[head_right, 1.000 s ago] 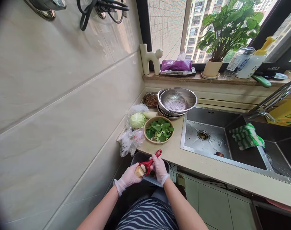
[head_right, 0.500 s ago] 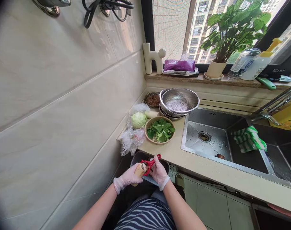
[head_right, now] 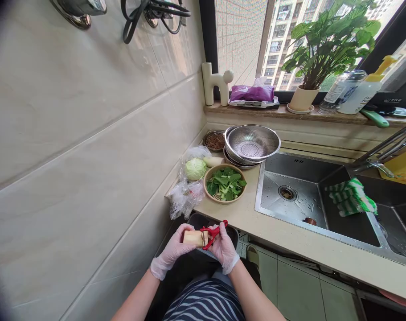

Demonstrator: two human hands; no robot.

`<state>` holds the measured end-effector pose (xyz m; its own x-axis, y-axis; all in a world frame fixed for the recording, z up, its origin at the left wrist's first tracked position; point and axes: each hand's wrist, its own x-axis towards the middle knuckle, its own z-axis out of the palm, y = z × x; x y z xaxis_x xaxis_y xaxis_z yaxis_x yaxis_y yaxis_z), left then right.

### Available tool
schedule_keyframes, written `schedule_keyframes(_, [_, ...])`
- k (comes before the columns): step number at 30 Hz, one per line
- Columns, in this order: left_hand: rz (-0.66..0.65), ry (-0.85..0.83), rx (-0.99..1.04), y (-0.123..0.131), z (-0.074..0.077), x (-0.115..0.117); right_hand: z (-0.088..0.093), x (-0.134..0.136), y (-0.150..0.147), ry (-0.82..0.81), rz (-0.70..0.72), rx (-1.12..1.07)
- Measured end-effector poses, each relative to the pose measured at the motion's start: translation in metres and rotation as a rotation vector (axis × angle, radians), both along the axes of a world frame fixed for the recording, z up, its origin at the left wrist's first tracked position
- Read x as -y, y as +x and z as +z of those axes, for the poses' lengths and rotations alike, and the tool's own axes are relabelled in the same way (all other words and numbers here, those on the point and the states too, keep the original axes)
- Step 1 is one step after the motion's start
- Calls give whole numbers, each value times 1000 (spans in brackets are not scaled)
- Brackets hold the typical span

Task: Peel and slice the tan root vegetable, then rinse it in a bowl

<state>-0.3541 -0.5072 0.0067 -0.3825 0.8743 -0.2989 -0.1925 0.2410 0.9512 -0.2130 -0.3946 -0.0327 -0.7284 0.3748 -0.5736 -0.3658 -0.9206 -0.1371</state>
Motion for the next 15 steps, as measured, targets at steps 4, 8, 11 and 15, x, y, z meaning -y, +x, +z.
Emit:
schedule_keyframes(4, [348, 141, 449, 10, -20, 2, 13, 5, -5, 91, 18, 47])
schedule_keyframes(8, [521, 145, 727, 12, -31, -6, 20, 3, -7, 191, -4, 111])
schedule_keyframes(11, [539, 78, 783, 7, -32, -10, 13, -7, -8, 342, -87, 248])
schedule_keyframes(15, [529, 21, 778, 3, -31, -9, -7, -18, -12, 456, -107, 450])
